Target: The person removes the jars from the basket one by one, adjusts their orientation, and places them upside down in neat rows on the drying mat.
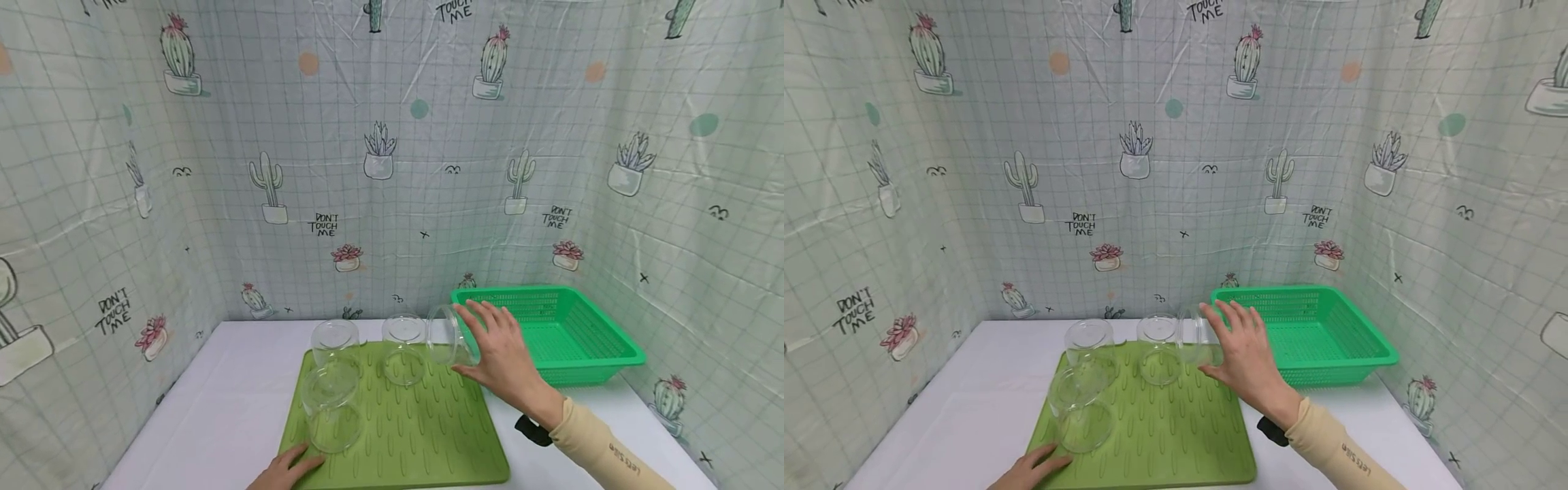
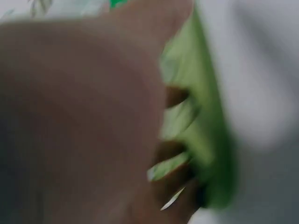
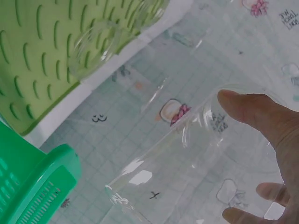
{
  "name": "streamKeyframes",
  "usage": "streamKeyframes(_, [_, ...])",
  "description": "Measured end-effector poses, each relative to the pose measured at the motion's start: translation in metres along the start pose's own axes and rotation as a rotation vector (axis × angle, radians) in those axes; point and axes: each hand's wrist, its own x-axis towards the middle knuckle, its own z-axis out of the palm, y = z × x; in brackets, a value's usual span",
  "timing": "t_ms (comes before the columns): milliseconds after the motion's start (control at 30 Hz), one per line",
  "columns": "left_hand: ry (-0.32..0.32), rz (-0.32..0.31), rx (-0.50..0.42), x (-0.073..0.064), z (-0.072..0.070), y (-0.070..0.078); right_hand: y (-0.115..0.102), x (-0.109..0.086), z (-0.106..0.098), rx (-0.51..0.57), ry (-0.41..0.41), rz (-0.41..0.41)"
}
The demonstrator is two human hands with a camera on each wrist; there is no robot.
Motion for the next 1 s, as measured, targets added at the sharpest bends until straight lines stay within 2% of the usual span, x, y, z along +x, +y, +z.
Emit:
streamKeyframes(67, [-0.091, 0.035, -0.119, -0.003, -0.019, -0.002, -0.003, 0.0, -0.002, 0.006, -0.004, -0.004])
streamKeyframes(133, [-0.164, 0.015, -0.275, -0.007, -0.039, -0.001, -0.005, -0.002, -0.003, 0.011, -0.008, -0.007])
streamKeyframes(200, [-0.178, -0.05, -0.385, -0.013, -0.059, 0.004, -0.007, -0.003, -0.004, 0.014, -0.012, -0.01])
streamKeyframes(267, [-0.152, -0.122, -0.452, -0.016, -0.076, 0.01, -0.009, -0.004, -0.004, 0.015, -0.015, -0.013])
streamKeyframes(333, [-0.097, -0.169, -0.444, -0.017, -0.091, 0.018, -0.012, -0.004, -0.005, 0.018, -0.014, -0.016])
streamKeyframes(433, [0.043, -0.257, -0.364, -0.012, -0.109, 0.032, -0.016, -0.004, -0.005, 0.017, -0.013, -0.025])
streamKeyframes(533, [0.226, -0.345, -0.282, 0.002, -0.12, 0.049, -0.021, -0.003, -0.005, 0.007, -0.016, -0.038])
streamKeyframes(600, [0.334, -0.383, -0.25, 0.015, -0.122, 0.062, -0.024, -0.002, -0.005, -0.003, -0.018, -0.046])
streamKeyframes(700, [0.455, -0.339, -0.259, 0.036, -0.12, 0.08, -0.03, 0.001, -0.006, -0.008, -0.023, -0.054])
streamKeyframes(800, [0.515, -0.236, -0.31, 0.056, -0.114, 0.096, -0.036, 0.003, -0.007, -0.016, -0.035, -0.062])
streamKeyframes(900, [0.505, -0.135, -0.391, 0.073, -0.109, 0.111, -0.042, 0.004, -0.008, -0.026, -0.044, -0.073])
streamKeyframes(1000, [0.447, -0.064, -0.449, 0.088, -0.104, 0.122, -0.048, 0.004, -0.009, -0.028, -0.048, -0.083])
